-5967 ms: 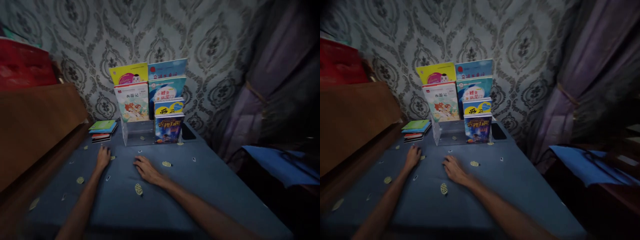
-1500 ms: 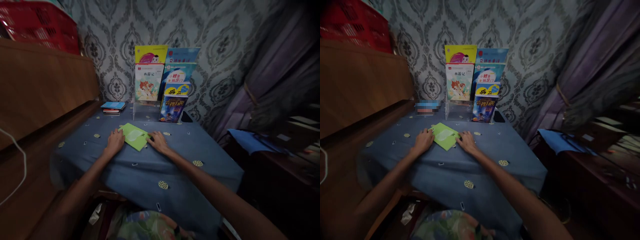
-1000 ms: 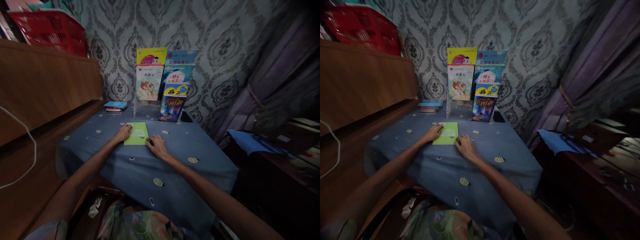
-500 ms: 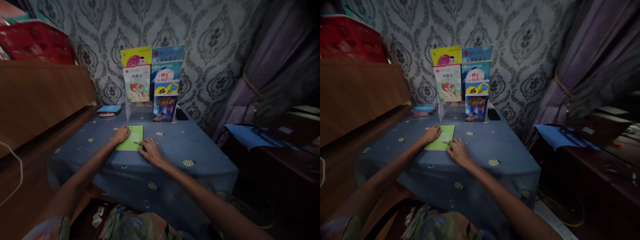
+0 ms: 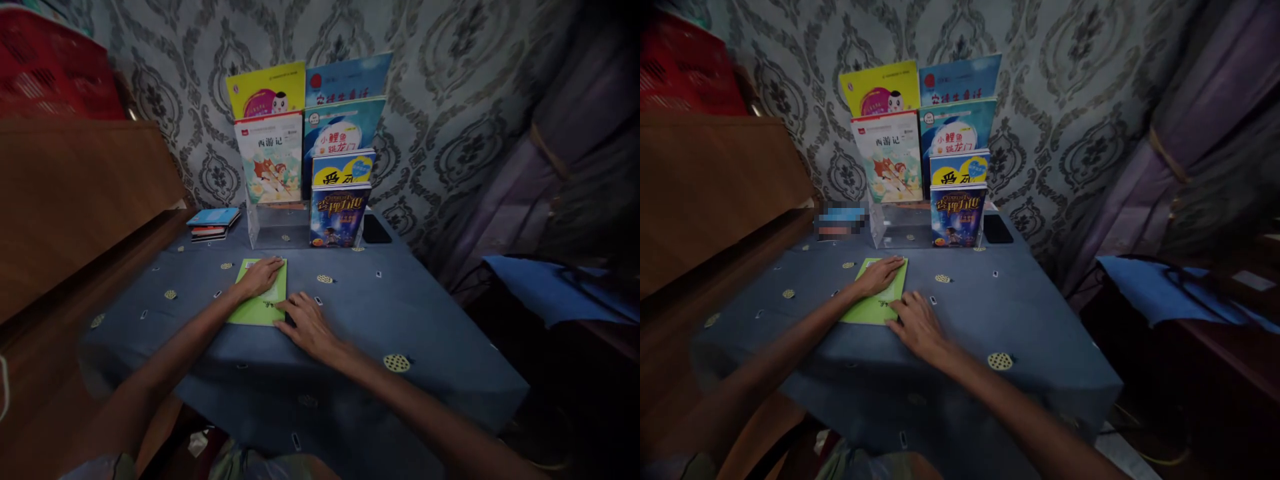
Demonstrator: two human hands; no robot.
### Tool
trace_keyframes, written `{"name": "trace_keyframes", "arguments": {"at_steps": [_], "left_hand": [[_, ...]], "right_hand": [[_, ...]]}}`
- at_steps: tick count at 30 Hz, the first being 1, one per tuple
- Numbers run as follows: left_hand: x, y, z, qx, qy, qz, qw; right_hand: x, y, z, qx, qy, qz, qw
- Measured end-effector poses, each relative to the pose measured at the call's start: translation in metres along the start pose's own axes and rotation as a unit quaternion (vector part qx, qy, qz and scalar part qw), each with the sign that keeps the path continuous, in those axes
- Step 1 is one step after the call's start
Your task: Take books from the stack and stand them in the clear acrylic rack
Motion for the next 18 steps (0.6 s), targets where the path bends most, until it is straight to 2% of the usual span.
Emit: {"name": "trace_keyframes", "arguments": {"at_steps": [4, 7, 11, 15, 18], "left_hand": [[0.004, -0.006, 0.001, 0.042, 0.021, 0.038, 0.998], [0.004, -0.010, 0.005, 0.039, 0.039, 0.064, 0.996], [-0.003, -0.017, 0.014, 0.008, 0.053, 0.057, 0.997], [-0.014, -0.025, 0.023, -0.035, 0.037, 0.009, 0.999], [-0.019, -0.030, 0.026, -0.077, 0.032, 0.006, 0.996]], "right_hand": [[-0.011, 0.015, -0.014, -0.012, -0.006, -0.002, 1.000], [-0.018, 0.026, -0.030, 0.000, -0.013, 0.002, 1.000], [-0.017, 0.040, -0.058, 0.005, -0.023, 0.008, 1.000], [-0.012, 0.054, -0.085, 0.003, -0.042, 0.011, 0.999], [-0.010, 0.068, -0.096, 0.019, -0.033, 0.011, 0.999]]}}
Point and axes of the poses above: each hand's wrist, its own z-axis away from the middle knuckle, its own x-axis out of the palm, y = z × x, the point moved 1 cm from there along -z, towards the middle knuckle, and after that the axes turned 10 degrees about -y, right-handed, at the moved point
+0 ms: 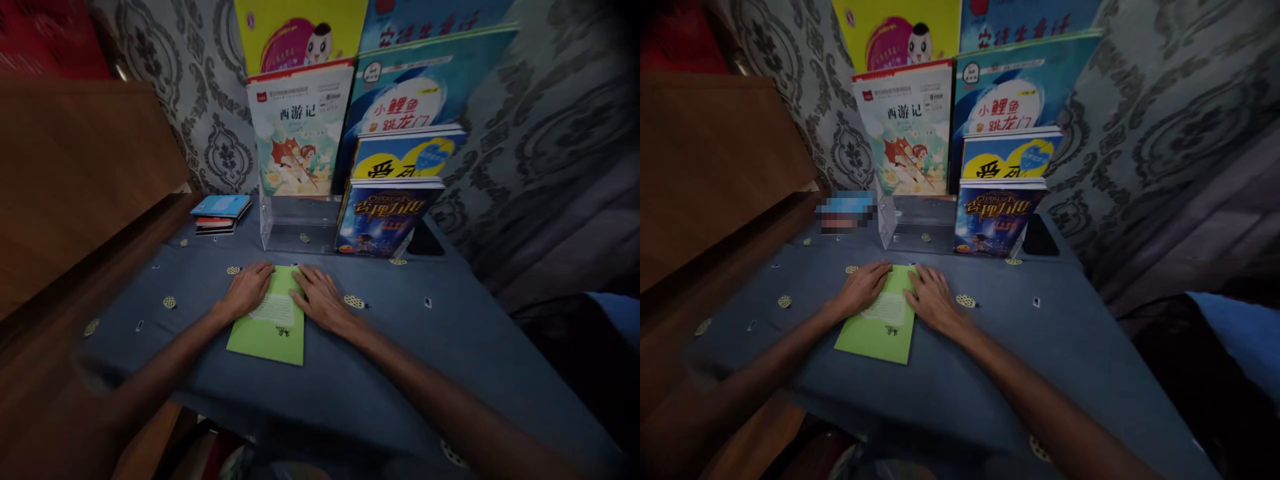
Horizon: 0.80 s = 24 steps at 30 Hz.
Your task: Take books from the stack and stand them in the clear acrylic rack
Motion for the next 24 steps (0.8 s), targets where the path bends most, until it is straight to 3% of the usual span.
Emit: {"name": "trace_keyframes", "arguments": {"at_steps": [5, 10, 14, 16, 20, 24], "left_hand": [[0.005, -0.003, -0.001, -0.027, 0.011, 0.011, 1.000], [0.007, -0.011, -0.004, 0.029, 0.009, 0.037, 0.999], [-0.004, -0.019, -0.020, 0.130, -0.052, -0.011, 0.990], [-0.013, -0.018, -0.031, 0.139, -0.097, -0.069, 0.983], [-0.026, 0.007, -0.039, 0.055, -0.166, -0.166, 0.970], [-0.030, 0.053, -0.017, -0.001, -0.147, -0.145, 0.979]], "right_hand": [[0.002, 0.017, -0.001, -0.002, 0.030, -0.035, 0.999], [-0.002, 0.024, 0.001, -0.016, 0.066, -0.104, 0.992], [-0.011, 0.024, 0.004, 0.021, 0.087, -0.157, 0.984], [-0.015, 0.023, 0.007, 0.041, 0.081, -0.188, 0.978], [-0.019, 0.019, 0.012, 0.045, 0.073, -0.230, 0.969], [-0.020, 0.021, 0.016, 0.029, 0.077, -0.275, 0.958]]}}
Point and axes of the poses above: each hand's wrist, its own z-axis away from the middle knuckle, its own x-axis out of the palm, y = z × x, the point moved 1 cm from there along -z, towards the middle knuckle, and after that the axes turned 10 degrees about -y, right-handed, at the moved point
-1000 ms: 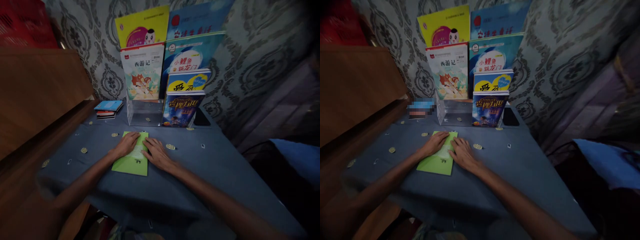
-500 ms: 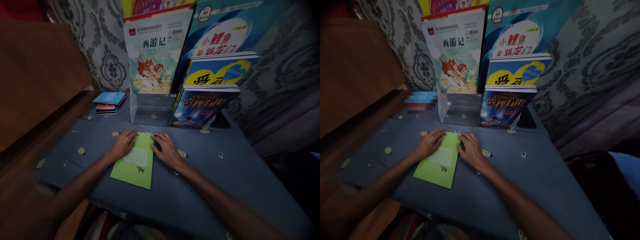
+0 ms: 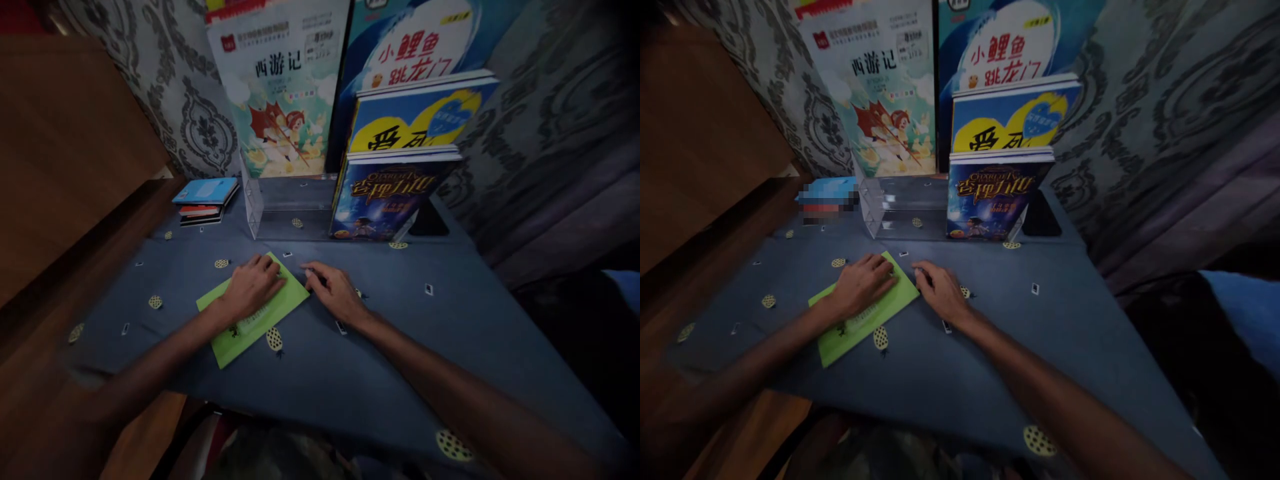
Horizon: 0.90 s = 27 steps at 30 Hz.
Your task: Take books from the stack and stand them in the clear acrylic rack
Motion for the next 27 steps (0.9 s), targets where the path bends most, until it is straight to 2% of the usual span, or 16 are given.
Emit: {"name": "trace_keyframes", "arguments": {"at_steps": [3, 7, 14, 20, 27], "left_hand": [[0.001, 0.029, 0.020, 0.013, 0.008, -0.002, 1.000], [0.003, 0.045, 0.029, -0.004, 0.012, -0.019, 1.000], [-0.002, 0.053, 0.026, 0.006, -0.018, -0.019, 1.000], [-0.005, 0.049, 0.028, 0.019, -0.005, 0.008, 1.000], [-0.013, 0.050, 0.028, 0.005, -0.033, 0.015, 0.999]], "right_hand": [[-0.002, 0.002, 0.003, -0.010, -0.005, -0.028, 1.000], [-0.004, 0.002, 0.006, -0.007, -0.003, -0.054, 0.998], [-0.003, 0.004, 0.007, -0.012, 0.010, -0.068, 0.998], [-0.003, 0.005, 0.007, -0.012, 0.023, -0.079, 0.997], [-0.004, 0.004, 0.008, -0.015, 0.032, -0.073, 0.997]]}}
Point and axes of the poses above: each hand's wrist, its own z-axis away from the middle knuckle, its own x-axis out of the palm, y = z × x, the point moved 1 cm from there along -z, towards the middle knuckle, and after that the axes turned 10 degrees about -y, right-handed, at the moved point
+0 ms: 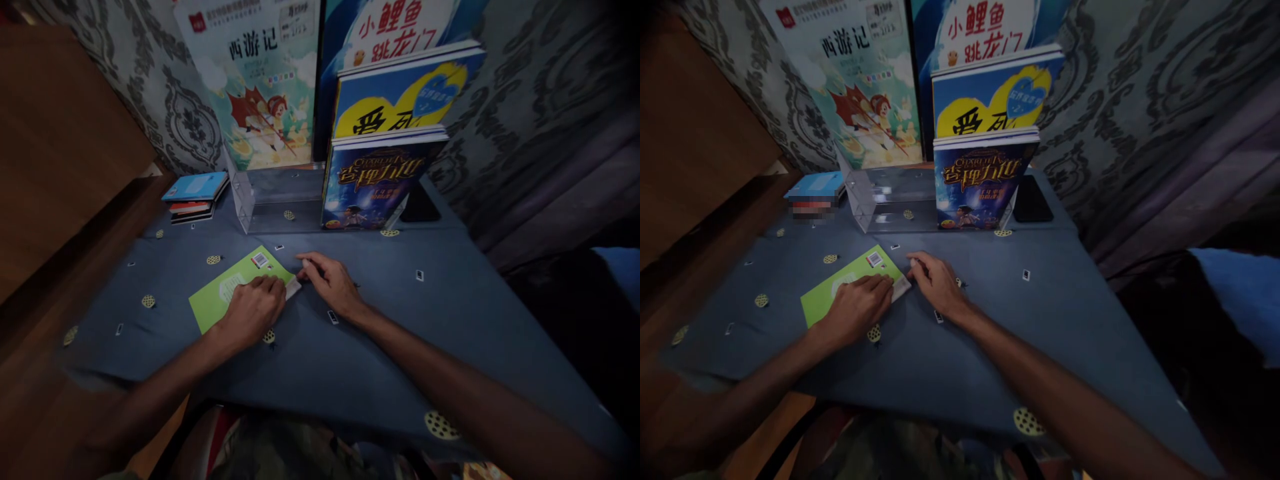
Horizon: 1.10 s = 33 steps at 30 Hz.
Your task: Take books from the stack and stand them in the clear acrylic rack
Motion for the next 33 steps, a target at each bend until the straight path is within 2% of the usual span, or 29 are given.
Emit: {"name": "trace_keyframes", "arguments": {"at_steps": [6, 11, 14, 17, 21, 29, 33], "left_hand": [[-0.001, 0.000, 0.001, -0.003, 0.000, 0.005, 1.000], [0.004, 0.004, 0.000, -0.001, 0.016, -0.010, 1.000], [0.009, 0.005, 0.001, 0.006, 0.033, -0.027, 0.999], [0.013, 0.002, 0.002, 0.026, 0.046, -0.031, 0.998], [0.015, -0.014, -0.005, 0.045, 0.060, -0.022, 0.997], [0.018, -0.067, -0.037, -0.049, 0.045, 0.037, 0.997], [0.024, -0.081, -0.040, -0.045, 0.053, 0.086, 0.994]], "right_hand": [[-0.001, -0.007, 0.002, -0.011, 0.026, 0.006, 1.000], [0.001, -0.012, 0.006, -0.071, 0.056, 0.032, 0.995], [0.004, -0.011, 0.008, -0.112, 0.033, 0.062, 0.991], [0.009, -0.009, 0.008, -0.136, -0.024, 0.107, 0.985], [0.012, -0.008, 0.008, -0.130, -0.059, 0.133, 0.981], [0.008, -0.010, 0.008, -0.098, -0.071, 0.143, 0.982], [0.010, -0.009, 0.008, -0.130, -0.085, 0.166, 0.974]]}}
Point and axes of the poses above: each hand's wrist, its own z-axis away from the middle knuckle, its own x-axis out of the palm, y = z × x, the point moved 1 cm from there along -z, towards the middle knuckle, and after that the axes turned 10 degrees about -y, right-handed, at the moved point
